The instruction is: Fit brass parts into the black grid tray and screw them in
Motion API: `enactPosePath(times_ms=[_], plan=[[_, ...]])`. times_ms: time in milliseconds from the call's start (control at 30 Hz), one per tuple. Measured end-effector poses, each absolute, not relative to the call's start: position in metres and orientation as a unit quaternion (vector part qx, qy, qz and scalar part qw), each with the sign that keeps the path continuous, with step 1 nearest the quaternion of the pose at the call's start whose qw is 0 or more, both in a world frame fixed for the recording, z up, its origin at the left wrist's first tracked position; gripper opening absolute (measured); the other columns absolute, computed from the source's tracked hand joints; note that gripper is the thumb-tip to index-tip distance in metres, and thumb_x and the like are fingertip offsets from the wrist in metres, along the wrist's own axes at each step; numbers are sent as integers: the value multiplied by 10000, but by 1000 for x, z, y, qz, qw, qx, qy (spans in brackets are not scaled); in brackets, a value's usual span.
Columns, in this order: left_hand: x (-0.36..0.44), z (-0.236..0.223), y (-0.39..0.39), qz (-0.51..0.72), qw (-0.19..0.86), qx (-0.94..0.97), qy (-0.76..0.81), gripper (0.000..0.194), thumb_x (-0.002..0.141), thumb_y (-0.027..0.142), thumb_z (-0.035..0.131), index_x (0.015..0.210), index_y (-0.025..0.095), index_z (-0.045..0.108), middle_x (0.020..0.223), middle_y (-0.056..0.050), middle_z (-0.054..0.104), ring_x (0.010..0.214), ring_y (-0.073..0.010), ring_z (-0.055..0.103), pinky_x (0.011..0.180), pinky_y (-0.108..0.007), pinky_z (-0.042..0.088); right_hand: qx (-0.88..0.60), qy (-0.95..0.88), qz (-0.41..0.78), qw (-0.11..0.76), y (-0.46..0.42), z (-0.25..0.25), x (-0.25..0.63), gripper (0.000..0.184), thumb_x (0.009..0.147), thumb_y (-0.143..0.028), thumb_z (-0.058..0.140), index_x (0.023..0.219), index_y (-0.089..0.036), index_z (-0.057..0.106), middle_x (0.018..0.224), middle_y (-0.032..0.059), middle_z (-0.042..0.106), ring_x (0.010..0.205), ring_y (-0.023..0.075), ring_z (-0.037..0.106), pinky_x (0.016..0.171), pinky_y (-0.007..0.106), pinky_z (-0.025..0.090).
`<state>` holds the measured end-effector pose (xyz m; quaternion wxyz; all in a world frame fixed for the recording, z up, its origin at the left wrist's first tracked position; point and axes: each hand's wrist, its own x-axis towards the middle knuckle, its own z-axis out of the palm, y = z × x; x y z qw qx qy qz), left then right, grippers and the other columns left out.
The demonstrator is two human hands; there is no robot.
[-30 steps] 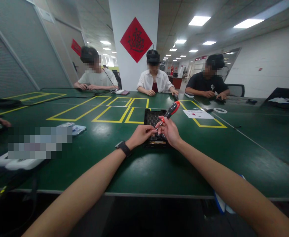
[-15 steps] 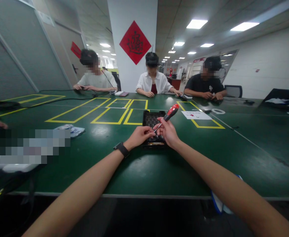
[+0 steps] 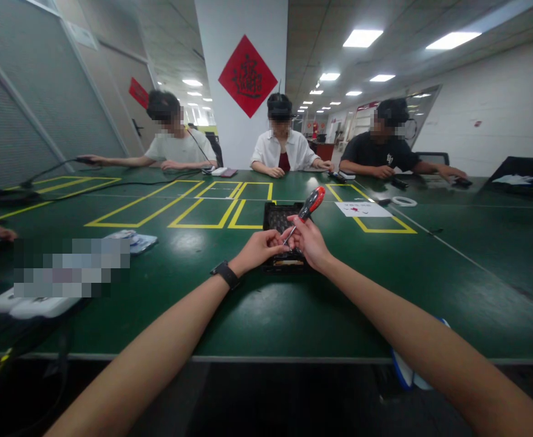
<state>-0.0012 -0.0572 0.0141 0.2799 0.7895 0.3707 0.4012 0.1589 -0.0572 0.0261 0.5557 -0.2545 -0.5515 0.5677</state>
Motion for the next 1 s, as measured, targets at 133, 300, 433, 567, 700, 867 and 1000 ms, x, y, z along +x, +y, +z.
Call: enactPosePath(times_ms=[133, 300, 433, 567, 700, 867, 1000], plan=[[-4, 12, -54, 398, 273, 795, 368, 340, 742, 461, 594, 723, 123, 571, 586, 25, 505, 537, -80, 415, 530, -205, 320, -247, -548, 574, 556, -56, 26, 159, 338, 816, -472, 499, 1008, -196, 463, 671, 3, 653, 435, 71, 515, 449, 189, 415], [-5, 13, -57, 379, 283, 808, 352, 340, 813, 433, 503, 770, 116, 618, 671, -5, 591, 588, -92, 471, 573, -212, 348, -251, -541, 580, 554, -55, 25, 160, 316, 834, -450, 467, 990, -176, 468, 653, 13, 652, 414, 74, 502, 427, 192, 400], [-2, 15, -59, 388, 266, 800, 373, 339, 745, 466, 589, 764, 128, 582, 610, 33, 505, 547, -77, 401, 534, -203, 311, -251, -548, 572, 557, -54, 24, 159, 311, 837, -450, 466, 976, -171, 467, 615, 5, 639, 386, 69, 476, 398, 180, 368], [-1, 15, -58, 387, 264, 798, 378, 373, 686, 490, 642, 695, 138, 517, 579, 50, 450, 527, -69, 361, 513, -199, 288, -250, -551, 568, 557, -54, 24, 159, 327, 832, -466, 473, 982, -175, 462, 621, 4, 639, 394, 69, 482, 401, 178, 368], [-2, 15, -58, 386, 264, 798, 381, 380, 704, 493, 620, 659, 134, 507, 568, 45, 435, 523, -66, 349, 505, -199, 271, -254, -550, 570, 555, -55, 25, 159, 350, 822, -487, 478, 983, -178, 463, 624, 3, 642, 405, 70, 489, 413, 181, 381], [-5, 16, -57, 364, 253, 814, 376, 357, 755, 465, 568, 684, 116, 560, 586, 28, 473, 542, -76, 379, 519, -203, 291, -266, -547, 579, 543, -57, 27, 159, 361, 827, -493, 451, 996, -174, 463, 649, 30, 668, 394, 74, 481, 414, 190, 384], [-7, 14, -55, 353, 248, 825, 365, 341, 806, 423, 503, 714, 109, 598, 607, 12, 518, 557, -87, 417, 543, -209, 320, -265, -546, 578, 546, -56, 26, 161, 333, 822, -457, 461, 1005, -179, 461, 668, 32, 678, 398, 75, 480, 415, 192, 381]])
